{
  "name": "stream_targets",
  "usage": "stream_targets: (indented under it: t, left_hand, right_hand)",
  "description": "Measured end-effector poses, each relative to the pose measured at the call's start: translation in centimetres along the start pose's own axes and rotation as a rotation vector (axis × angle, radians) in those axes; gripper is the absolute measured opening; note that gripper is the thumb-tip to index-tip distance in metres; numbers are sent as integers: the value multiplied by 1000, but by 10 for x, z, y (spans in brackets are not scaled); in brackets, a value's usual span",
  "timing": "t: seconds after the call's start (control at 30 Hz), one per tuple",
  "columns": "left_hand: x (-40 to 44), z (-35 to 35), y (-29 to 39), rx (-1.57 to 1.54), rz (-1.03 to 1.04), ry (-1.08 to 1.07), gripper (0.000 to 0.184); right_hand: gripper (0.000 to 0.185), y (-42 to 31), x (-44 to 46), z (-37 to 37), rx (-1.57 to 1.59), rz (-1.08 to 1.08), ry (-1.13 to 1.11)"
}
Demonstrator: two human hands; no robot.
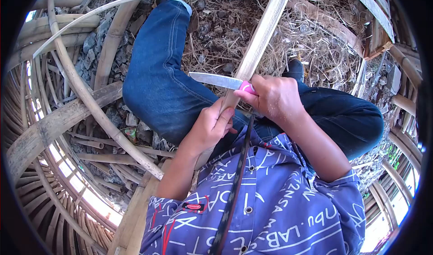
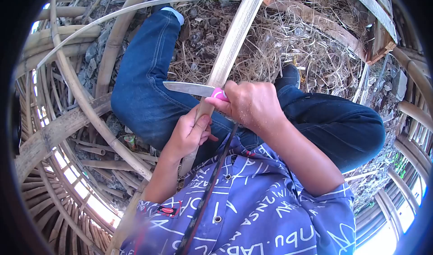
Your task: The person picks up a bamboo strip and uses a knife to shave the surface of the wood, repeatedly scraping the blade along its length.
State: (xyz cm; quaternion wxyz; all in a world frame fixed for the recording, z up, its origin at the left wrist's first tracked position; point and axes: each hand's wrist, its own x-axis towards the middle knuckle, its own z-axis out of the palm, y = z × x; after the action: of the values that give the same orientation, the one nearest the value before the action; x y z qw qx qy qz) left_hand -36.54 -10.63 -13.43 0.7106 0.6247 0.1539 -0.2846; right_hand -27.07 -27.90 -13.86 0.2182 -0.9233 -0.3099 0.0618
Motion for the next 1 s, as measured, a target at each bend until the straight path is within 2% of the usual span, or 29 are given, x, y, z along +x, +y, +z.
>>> stream_targets:
  t: [0.1,0.2,0.23,0.27,0.3,0.37,0.47,0.57,0.67,0.73,0.83,1.0]
  left_hand:
    - [-2,1,-2,-20,3,4,31]
    - [-6,1,-4,-24,1,-12,32]
    - [-8,1,-4,-13,7,-24,32]
    - [-12,3,-4,-14,6,-31,32]
    - [-16,5,-3,-22,4,2,30]
    - [-16,4,-3,-33,6,35,29]
    - [-9,-2,-1,-31,-14,24,27]
    - [-6,-6,2,-212,-79,-59,28]
    - [-2,-11,-6,-247,-89,-108,29]
    - [0,-11,-8,-240,-86,-102,29]
    - [3,-8,-6,-226,-76,-58,26]
    - [5,-2,-3,-108,-39,-26,21]
  right_hand:
    - [50,5,4,-3,-21,7,25]
    - [48,40,18,-16,-128,90,91]
    - [50,68,21,-13,-443,81,330]
    - [51,99,31,-29,-88,434,213]
    - [52,130,44,-53,-307,446,103]
    - [58,136,48,-67,-256,254,235]
    - [57,110,47,-77,-88,373,223]
    - [48,64,35,-61,130,510,176]
    - [42,29,13,-39,319,445,19]
    - [42,12,1,-27,409,354,25]
    - [43,-9,-11,-18,306,182,12]
    - [48,-1,-14,1,160,85,0]
